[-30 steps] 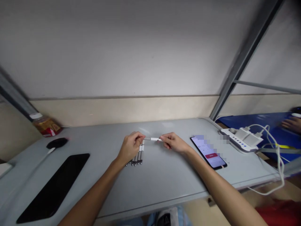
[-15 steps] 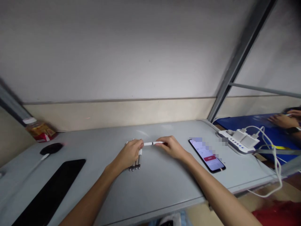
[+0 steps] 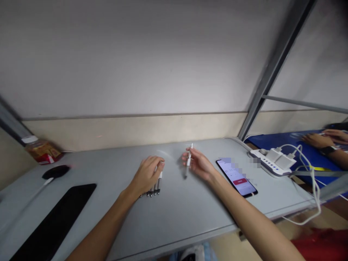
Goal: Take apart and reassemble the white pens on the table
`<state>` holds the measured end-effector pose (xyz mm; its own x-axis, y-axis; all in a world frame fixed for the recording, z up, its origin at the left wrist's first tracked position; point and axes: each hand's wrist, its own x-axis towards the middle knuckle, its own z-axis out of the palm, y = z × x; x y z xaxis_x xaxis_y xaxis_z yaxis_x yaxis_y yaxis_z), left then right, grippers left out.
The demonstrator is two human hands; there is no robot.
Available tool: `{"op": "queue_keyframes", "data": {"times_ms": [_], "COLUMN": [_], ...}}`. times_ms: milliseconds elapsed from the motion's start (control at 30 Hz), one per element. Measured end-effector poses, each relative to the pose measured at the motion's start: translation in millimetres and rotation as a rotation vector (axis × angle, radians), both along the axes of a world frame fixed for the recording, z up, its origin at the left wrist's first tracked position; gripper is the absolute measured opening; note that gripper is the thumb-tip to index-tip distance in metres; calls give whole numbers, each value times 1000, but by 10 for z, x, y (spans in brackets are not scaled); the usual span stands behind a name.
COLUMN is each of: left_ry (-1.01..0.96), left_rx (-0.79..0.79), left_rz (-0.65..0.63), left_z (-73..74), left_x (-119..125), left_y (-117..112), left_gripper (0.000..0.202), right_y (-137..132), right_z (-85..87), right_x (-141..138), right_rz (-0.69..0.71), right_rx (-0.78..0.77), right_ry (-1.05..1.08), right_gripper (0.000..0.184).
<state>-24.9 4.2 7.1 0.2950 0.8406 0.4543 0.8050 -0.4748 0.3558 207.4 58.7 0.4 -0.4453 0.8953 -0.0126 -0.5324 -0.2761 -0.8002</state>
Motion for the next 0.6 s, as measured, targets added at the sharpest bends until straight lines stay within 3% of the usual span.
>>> {"op": "queue_keyframes", "data": {"times_ms": [167, 600], "left_ry": [96, 168], "left_rx": [30, -31], "left_rz": [119, 58], "left_z": [-60, -173], "left_x": [-82, -49], "left_y": [47, 38], "left_gripper": [20, 12], "right_y": [81, 82], "right_z": [-14, 13], "right_x": [111, 139], "right_rz": [17, 2], "right_rx": [-98, -2], "right_ry": [203, 142], "right_gripper": [19, 25]}}
